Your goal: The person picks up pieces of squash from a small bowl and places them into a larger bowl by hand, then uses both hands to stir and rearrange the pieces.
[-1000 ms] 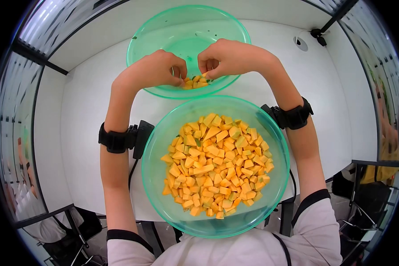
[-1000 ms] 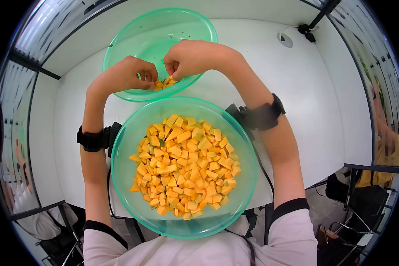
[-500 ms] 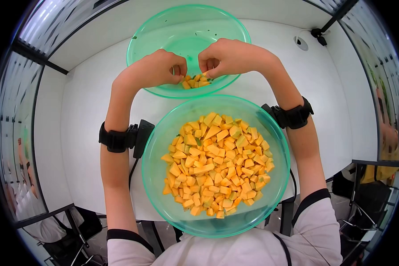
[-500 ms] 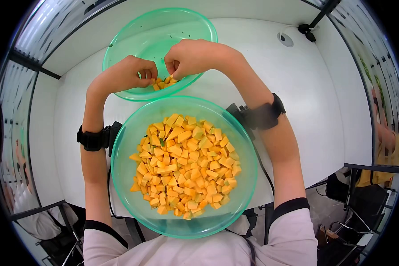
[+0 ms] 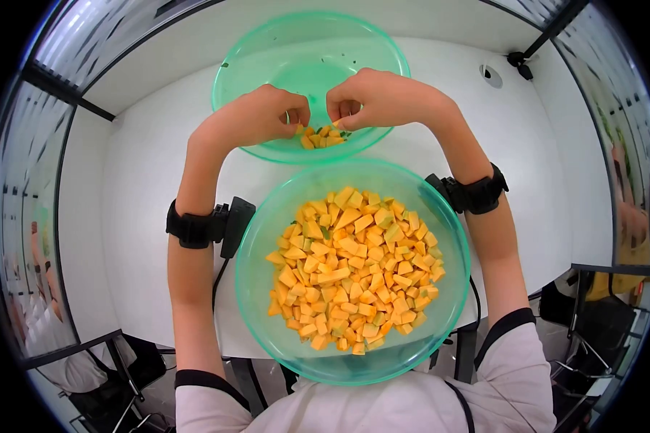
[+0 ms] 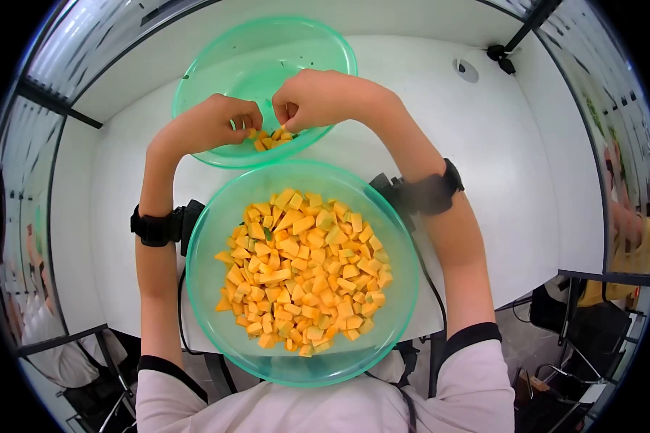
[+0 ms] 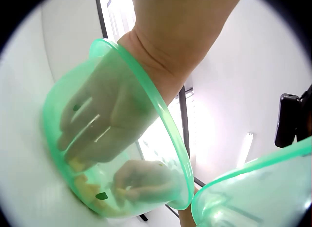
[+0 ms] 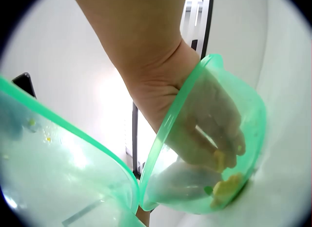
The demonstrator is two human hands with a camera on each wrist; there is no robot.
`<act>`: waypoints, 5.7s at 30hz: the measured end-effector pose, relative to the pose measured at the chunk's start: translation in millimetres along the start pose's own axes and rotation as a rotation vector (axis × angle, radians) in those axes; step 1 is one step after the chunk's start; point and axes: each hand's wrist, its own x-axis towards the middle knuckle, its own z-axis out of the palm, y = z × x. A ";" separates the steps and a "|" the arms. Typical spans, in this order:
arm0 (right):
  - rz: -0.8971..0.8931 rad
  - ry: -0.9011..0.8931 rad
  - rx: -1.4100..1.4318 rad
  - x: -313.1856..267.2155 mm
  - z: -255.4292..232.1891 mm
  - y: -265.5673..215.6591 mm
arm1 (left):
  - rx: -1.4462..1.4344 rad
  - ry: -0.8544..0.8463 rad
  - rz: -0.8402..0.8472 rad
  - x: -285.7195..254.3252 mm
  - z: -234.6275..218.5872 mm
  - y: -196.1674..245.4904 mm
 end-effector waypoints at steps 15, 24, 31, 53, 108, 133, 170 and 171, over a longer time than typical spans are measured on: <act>-0.041 0.019 0.023 1.6 0.7 4.7 | -0.047 -0.018 0.023 0.3 -3.2 1.7; -0.068 0.064 0.126 0.6 -0.4 6.5 | -0.177 0.086 0.141 -0.3 -7.4 3.6; -0.160 0.129 0.257 -0.2 -7.3 12.5 | -0.375 0.147 0.207 -9.1 -23.6 17.5; -0.421 -0.043 0.351 -75.1 -38.2 -45.3 | -0.227 0.177 0.364 -62.7 -29.0 72.8; -0.138 0.071 0.492 -50.4 -12.7 -53.9 | -0.017 0.216 0.217 -53.8 -7.1 75.2; -0.106 -0.057 0.532 -72.0 16.7 -59.8 | 0.009 0.217 0.481 -71.4 36.0 74.0; -0.370 0.126 0.308 -96.2 48.0 -63.8 | -0.105 0.219 0.487 -99.1 50.0 100.9; -0.388 0.126 0.383 -96.6 50.9 -63.4 | -0.093 0.212 0.504 -99.8 53.6 99.9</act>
